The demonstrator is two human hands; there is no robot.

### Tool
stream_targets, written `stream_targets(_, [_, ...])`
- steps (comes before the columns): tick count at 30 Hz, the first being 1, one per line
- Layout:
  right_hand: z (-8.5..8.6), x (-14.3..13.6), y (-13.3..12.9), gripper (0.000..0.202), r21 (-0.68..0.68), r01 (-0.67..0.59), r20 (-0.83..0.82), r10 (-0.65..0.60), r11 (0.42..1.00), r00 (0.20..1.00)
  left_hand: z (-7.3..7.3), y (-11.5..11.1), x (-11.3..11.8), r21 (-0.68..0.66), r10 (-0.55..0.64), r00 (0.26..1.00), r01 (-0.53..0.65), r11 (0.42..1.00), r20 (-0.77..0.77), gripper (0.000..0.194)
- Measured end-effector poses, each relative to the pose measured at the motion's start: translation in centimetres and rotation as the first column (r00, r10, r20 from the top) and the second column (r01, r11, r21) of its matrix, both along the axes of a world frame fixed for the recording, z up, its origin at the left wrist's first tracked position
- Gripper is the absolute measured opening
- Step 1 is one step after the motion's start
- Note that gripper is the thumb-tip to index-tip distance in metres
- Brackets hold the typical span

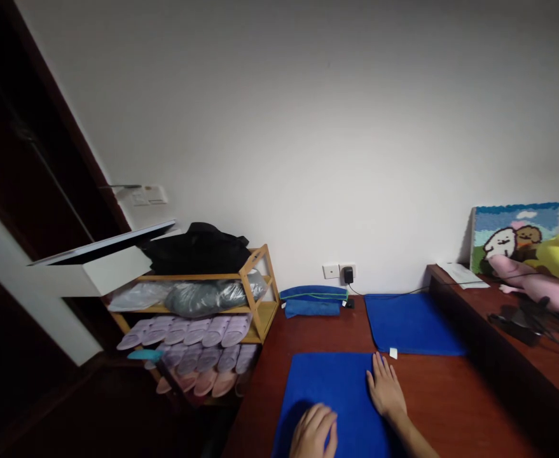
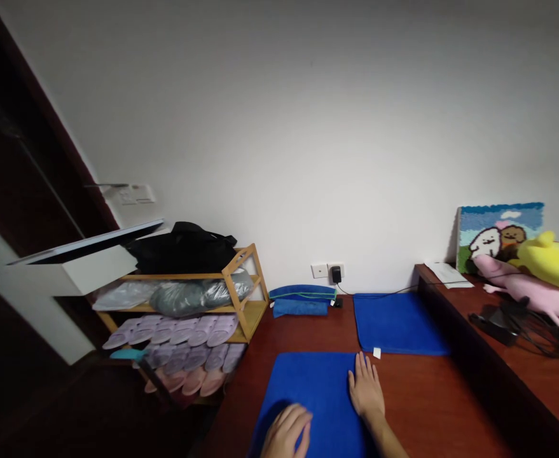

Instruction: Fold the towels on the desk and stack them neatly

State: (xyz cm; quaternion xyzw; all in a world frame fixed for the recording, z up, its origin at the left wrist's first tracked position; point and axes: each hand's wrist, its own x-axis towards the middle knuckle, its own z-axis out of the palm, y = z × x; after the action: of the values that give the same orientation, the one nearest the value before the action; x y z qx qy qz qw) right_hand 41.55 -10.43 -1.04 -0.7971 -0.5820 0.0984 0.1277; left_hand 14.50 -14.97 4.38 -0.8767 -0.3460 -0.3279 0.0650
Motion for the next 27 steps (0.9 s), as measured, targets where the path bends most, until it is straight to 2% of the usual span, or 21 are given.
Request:
stream_targets(3, [-0.3, 0.2, 0.0, 0.072, -0.002, -0.009, 0.018, 0.009, 1.0, 1.0, 1.4, 3.0, 7.6, -0.278, 0.077, 0.994, -0.095, 0.956, -0.073, 0.043])
stream_targets(5, [-0.6, 0.4, 0.0, 0.069, -0.013, -0.045, 0.042, 0.045, 0.999, 0.998, 1.0, 4.7, 12.1, -0.404, 0.058, 0.989, -0.107, 0.909, -0.133, 0.051])
stream_targets(7, [-0.9, 0.5, 0.0, 0.067, -0.029, -0.086, 0.066, 0.088, 0.996, 0.994, -0.2, 5.9, 14.9, -0.478, 0.013, 0.986, -0.093, 0.873, -0.168, 0.057])
stream_targets(9, [-1.2, 0.6, 0.0, 0.067, -0.031, -0.106, 0.082, 0.109, 0.994, 0.991, -1.5, 6.7, 15.7, -0.508, -0.012, 0.981, -0.089, 0.857, -0.192, 0.06])
stream_targets(11, [-1.1, 0.5, 0.0, 0.067, -0.023, -0.086, 0.076, 0.088, 0.996, 0.993, -2.6, 7.4, 14.6, -0.505, 0.0, 0.977, -0.11, 0.856, -0.211, 0.061])
stream_targets(13, [-0.8, 0.4, 0.0, 0.069, -0.019, -0.052, 0.062, 0.053, 0.998, 0.997, -3.0, 8.3, 12.0, -0.49, 0.038, 0.971, -0.152, 0.858, -0.235, 0.061])
stream_targets(18, [0.0, 0.2, -0.1, 0.071, -0.011, -0.013, 0.025, 0.013, 1.0, 1.0, -2.3, 11.4, 3.3, -0.438, 0.208, 0.913, -0.357, 0.825, -0.352, 0.069])
stream_targets(21, [-0.2, 0.2, -0.2, 0.071, -0.008, -0.01, 0.02, 0.01, 1.0, 1.0, -2.1, 12.9, -0.9, -0.411, 0.303, 0.872, -0.456, 0.79, -0.384, 0.072])
stream_targets(24, [-0.3, 0.2, -0.2, 0.071, -0.002, 0.002, 0.018, -0.002, 1.0, 1.0, -2.8, 13.8, -2.9, -0.394, 0.35, 0.858, -0.49, 0.778, -0.376, 0.075])
stream_targets(27, [0.4, 0.0, -0.2, 0.071, -0.026, 0.006, 0.031, -0.005, 1.0, 1.0, -3.9, 14.3, -3.3, -0.369, 0.377, 0.855, -0.499, 0.784, -0.357, 0.077])
